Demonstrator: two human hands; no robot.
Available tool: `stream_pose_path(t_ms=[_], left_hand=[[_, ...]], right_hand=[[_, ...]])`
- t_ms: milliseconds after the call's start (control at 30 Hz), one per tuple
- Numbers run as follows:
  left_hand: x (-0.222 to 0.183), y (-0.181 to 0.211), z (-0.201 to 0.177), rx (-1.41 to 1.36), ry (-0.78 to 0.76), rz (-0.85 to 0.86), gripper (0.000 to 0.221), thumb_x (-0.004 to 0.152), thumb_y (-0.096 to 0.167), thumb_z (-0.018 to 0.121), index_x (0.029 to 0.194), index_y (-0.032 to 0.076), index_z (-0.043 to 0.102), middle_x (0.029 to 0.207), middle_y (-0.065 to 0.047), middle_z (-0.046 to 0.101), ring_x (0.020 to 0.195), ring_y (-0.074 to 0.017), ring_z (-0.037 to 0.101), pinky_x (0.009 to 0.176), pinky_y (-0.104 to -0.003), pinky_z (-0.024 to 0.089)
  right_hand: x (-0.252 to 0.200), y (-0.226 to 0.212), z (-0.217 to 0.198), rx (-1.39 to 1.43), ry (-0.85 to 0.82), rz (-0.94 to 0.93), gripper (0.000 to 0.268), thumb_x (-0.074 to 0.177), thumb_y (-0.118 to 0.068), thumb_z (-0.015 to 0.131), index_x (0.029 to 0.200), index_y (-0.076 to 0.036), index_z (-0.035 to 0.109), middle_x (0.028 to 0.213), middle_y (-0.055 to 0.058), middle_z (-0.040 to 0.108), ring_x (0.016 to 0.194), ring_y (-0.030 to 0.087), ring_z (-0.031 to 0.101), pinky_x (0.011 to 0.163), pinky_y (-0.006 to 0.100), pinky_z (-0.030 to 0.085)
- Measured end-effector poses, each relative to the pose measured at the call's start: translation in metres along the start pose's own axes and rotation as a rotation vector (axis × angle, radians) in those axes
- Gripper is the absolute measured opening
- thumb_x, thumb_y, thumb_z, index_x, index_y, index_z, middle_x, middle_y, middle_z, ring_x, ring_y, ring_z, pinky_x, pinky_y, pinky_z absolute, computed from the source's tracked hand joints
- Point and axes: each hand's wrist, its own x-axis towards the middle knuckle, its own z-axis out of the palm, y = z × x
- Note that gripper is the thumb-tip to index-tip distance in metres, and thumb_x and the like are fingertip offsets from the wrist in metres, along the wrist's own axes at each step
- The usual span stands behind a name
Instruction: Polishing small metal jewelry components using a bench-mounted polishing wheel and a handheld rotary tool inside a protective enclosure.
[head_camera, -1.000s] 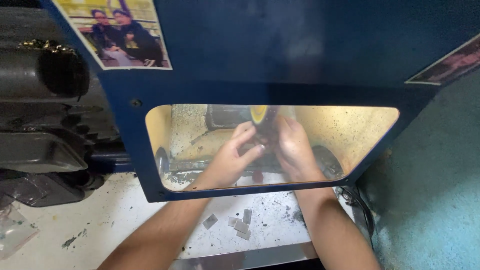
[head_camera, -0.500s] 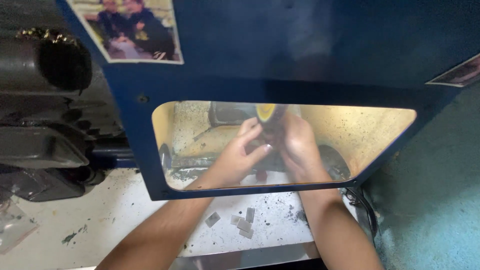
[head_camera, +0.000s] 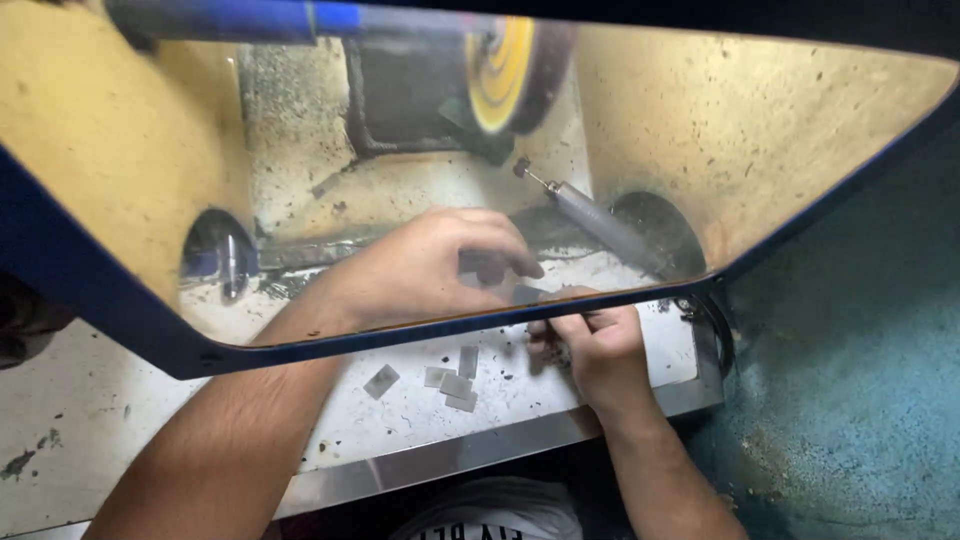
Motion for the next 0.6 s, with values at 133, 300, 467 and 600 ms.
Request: stream_pose_path(t_ms=[133, 300, 467, 600], left_hand=[[-0.001, 0.002, 0.003, -0.003, -0.002, 0.067, 0.025, 0.076, 0.009, 0.080, 0.100, 0.012, 0.079, 0.097, -0.007, 0.077, 0.081, -0.0221, 0.071, 0.081, -0.038, 0.059], [-0.002, 0.001, 0.002, -0.083, -0.029, 0.042, 0.025, 0.078, 0.014, 0.081, 0.102, 0.014, 0.079, 0.101, -0.006, 0.077, 0.082, -0.0195, 0.069, 0.081, -0.038, 0.057], [0.001, -0.005, 0.002, -0.110, -0.069, 0.014, 0.023, 0.077, 0.015, 0.082, 0.100, 0.016, 0.080, 0.102, -0.005, 0.077, 0.083, -0.0197, 0.069, 0.082, -0.039, 0.057], [0.004, -0.009, -0.003, -0.097, -0.102, 0.059, 0.025, 0.077, 0.017, 0.082, 0.102, 0.015, 0.080, 0.104, -0.006, 0.077, 0.085, -0.0212, 0.069, 0.083, -0.041, 0.057]], right_hand=[[0.000, 0.003, -0.003, 0.104, -0.052, -0.038, 0.024, 0.093, -0.008, 0.065, 0.073, 0.001, 0.074, 0.062, 0.018, 0.073, 0.054, 0.019, 0.068, 0.055, 0.033, 0.062], [-0.003, -0.004, -0.004, 0.092, -0.098, -0.138, 0.027, 0.094, -0.009, 0.062, 0.073, 0.003, 0.075, 0.060, 0.016, 0.074, 0.055, 0.018, 0.070, 0.056, 0.031, 0.062], [-0.002, 0.005, -0.010, 0.135, -0.200, -0.298, 0.030, 0.097, -0.015, 0.060, 0.077, 0.002, 0.075, 0.064, 0.016, 0.075, 0.060, 0.018, 0.072, 0.056, 0.032, 0.063], [0.001, 0.000, -0.007, 0.057, -0.212, -0.399, 0.027, 0.094, -0.015, 0.061, 0.078, 0.002, 0.074, 0.061, 0.016, 0.071, 0.059, 0.018, 0.069, 0.053, 0.032, 0.059]])
